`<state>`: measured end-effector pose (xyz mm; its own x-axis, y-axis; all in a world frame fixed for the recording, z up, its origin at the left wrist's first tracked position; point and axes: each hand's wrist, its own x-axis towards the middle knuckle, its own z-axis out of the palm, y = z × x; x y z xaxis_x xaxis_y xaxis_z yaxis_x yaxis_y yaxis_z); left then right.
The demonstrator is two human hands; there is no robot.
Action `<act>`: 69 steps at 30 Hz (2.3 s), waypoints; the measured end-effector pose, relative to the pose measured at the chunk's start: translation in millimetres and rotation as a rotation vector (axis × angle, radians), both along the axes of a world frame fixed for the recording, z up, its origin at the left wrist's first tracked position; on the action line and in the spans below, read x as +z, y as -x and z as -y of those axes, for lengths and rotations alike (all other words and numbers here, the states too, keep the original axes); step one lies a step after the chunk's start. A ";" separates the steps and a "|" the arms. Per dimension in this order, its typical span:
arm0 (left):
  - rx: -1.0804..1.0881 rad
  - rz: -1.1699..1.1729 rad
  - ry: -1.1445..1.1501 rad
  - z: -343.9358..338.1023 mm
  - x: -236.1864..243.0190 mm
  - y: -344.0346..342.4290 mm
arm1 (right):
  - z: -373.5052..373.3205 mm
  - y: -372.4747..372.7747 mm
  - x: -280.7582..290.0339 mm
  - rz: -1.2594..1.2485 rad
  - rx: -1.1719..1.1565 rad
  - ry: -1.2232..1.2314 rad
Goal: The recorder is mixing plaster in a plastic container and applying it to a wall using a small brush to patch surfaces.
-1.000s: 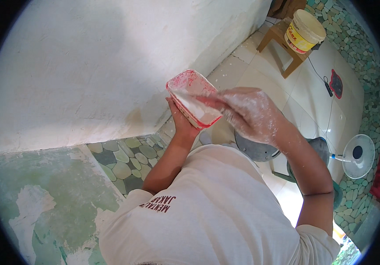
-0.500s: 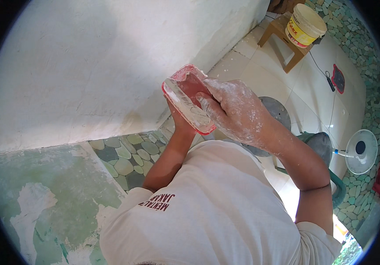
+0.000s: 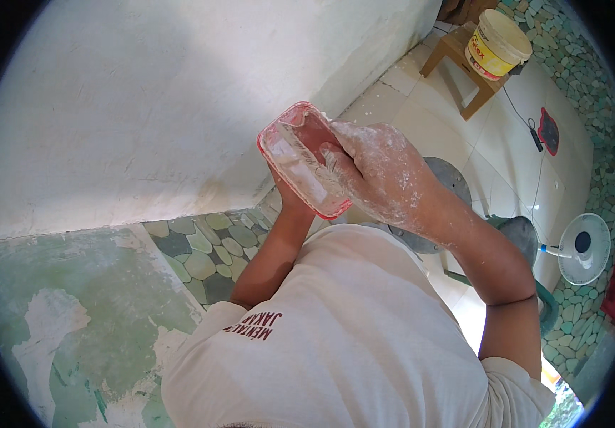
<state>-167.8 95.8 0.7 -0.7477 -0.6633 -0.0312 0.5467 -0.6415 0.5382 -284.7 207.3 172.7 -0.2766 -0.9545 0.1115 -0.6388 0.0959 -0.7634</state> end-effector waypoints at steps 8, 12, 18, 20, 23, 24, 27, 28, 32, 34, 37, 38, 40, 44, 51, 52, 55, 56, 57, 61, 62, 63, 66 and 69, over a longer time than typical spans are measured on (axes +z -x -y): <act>0.070 0.152 0.198 4.2 -23.4 0.3 | 4.5 -10.9 -7.6 -0.075 0.063 -0.077; 0.010 -0.075 -0.058 3.6 -20.4 -0.2 | 2.9 -4.9 -4.1 -0.175 -0.021 -0.026; -0.020 -0.129 -0.086 3.1 -11.4 -5.4 | 11.1 -13.4 -23.9 -0.345 -0.019 -0.126; 0.057 0.027 0.151 -0.2 2.7 -4.8 | 18.3 -17.1 -32.1 -0.337 0.053 -0.224; 0.177 0.249 0.163 3.4 -9.5 -6.6 | 17.9 -28.9 -39.5 -0.304 0.177 -0.199; 0.177 0.245 0.163 5.8 -16.0 -7.0 | 18.2 -30.0 -42.6 -0.308 0.176 -0.199; 0.091 0.067 -0.045 11.7 -33.5 -8.2 | 17.5 -30.0 -43.8 -0.304 0.193 -0.169; 0.091 0.036 -0.046 11.0 -34.7 -5.5 | 18.0 -25.9 -37.3 -0.298 0.088 -0.167; -0.050 -0.112 -0.177 14.5 -22.8 2.8 | 22.8 -12.2 -36.6 -0.382 -0.049 -0.075; -0.043 -0.099 -0.168 10.2 -16.8 2.9 | 30.5 -11.8 -38.7 -0.447 -0.029 -0.147; -0.046 -0.017 -0.257 5.5 -8.5 4.5 | 39.4 -6.3 -49.2 -0.486 0.014 -0.239; -0.052 0.051 -0.354 4.5 -7.5 5.1 | 43.3 -3.6 -55.0 -0.462 0.040 -0.258; -0.030 0.107 -0.342 2.1 -8.9 5.8 | 49.6 6.1 -72.2 -0.433 0.041 -0.255; 0.017 0.167 -0.355 4.7 -8.9 3.4 | 49.0 24.1 -79.4 -0.340 0.058 -0.243; -0.067 0.053 -0.277 21.8 -6.1 8.4 | 47.7 21.3 -64.1 -0.430 -0.067 -0.193; -0.033 0.093 -0.263 23.1 -8.4 10.4 | 51.8 14.6 -57.0 -0.442 -0.070 -0.277; 0.025 0.156 -0.242 22.9 -9.0 14.7 | 59.9 9.4 -59.7 -0.431 -0.052 -0.354; 0.057 0.178 -0.234 23.0 -7.8 15.7 | 61.3 9.6 -65.0 -0.409 -0.024 -0.344; 0.048 0.180 -0.233 23.9 -9.3 15.3 | 60.3 10.6 -71.9 -0.407 -0.032 -0.346; -0.042 0.014 -0.289 32.0 -18.8 15.2 | 56.4 7.3 -78.4 -0.377 -0.102 -0.205; -0.050 -0.027 -0.264 34.8 -21.4 16.4 | 55.3 3.8 -75.2 -0.366 -0.091 -0.181; -0.056 -0.023 -0.265 38.1 -27.6 17.1 | 56.2 -0.2 -73.6 -0.362 -0.097 -0.184; -0.128 -0.109 -0.255 47.4 -41.2 19.9 | 68.0 -9.7 -66.7 -0.320 -0.122 -0.171; -0.145 0.017 0.035 54.9 -42.3 21.9 | 81.0 -9.6 -61.0 -0.241 -0.133 -0.333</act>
